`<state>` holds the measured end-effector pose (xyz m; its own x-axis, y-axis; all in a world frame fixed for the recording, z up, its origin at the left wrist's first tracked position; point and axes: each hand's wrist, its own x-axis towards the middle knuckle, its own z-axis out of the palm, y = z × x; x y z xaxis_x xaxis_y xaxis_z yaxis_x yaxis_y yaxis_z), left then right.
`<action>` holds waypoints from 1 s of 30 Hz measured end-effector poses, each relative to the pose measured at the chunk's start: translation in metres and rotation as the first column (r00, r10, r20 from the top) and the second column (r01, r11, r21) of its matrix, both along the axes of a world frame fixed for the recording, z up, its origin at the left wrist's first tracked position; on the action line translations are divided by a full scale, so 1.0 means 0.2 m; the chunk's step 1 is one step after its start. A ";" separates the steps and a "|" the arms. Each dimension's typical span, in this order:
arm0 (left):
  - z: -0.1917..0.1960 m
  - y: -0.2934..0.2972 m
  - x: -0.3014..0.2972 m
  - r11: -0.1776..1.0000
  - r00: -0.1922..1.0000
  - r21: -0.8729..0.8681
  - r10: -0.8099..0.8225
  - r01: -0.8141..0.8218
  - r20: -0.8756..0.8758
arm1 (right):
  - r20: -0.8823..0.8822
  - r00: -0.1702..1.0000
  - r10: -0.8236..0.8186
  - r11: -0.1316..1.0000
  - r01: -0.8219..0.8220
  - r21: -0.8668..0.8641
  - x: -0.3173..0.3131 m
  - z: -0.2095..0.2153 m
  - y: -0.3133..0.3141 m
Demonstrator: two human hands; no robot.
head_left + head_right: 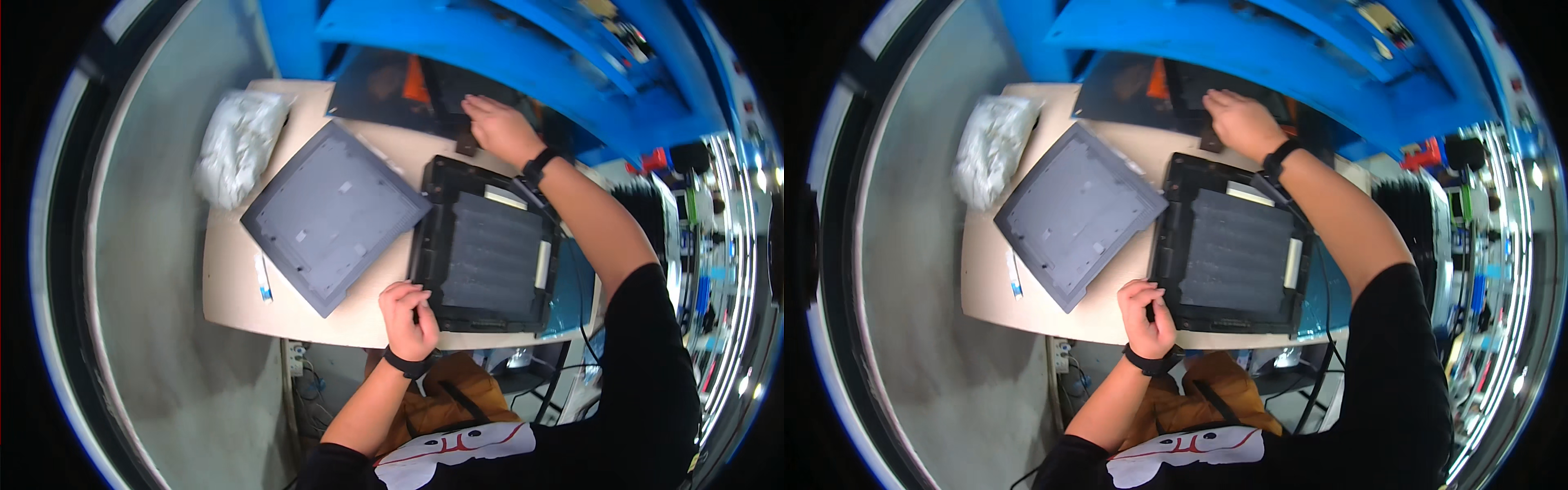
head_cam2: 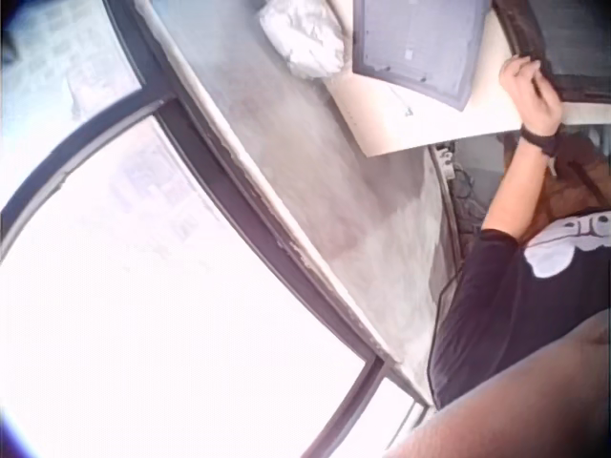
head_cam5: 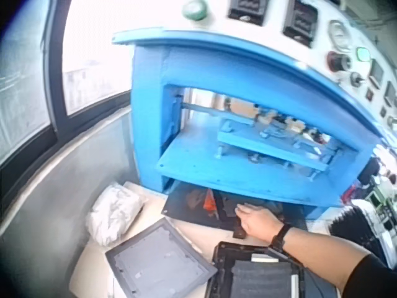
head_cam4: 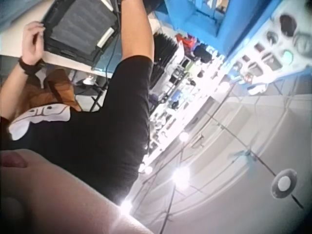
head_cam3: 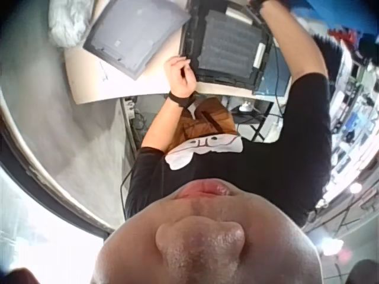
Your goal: The person is peeling protective films and assembling plastic/metal housing components for electronic devices using industrial presses.
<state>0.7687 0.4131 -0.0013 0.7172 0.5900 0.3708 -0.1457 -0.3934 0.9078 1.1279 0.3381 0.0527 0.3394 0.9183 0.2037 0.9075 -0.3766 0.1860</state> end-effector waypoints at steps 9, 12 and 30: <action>0.02 -0.04 0.01 0.987 0.998 0.159 0.014 -0.004 -0.063 | 0.020 0.995 0.096 0.934 -0.097 0.343 -0.53 0.57 -0.42; 0.00 -0.03 0.02 0.979 1.000 0.203 -0.014 0.019 -0.025 | -0.017 0.995 0.095 0.859 -0.074 0.507 -0.81 0.73 -0.63; -0.08 0.01 0.03 0.911 0.971 0.408 0.041 0.061 -0.237 | -0.741 0.642 0.196 -0.803 0.539 0.254 -2.07 1.07 -2.94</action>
<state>0.7748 0.4143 -0.0171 0.8182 0.4149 0.3979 0.0455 -0.7368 0.6746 0.7134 -0.2493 0.2665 0.6013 -0.7858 -0.1448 0.2781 0.3757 -0.8840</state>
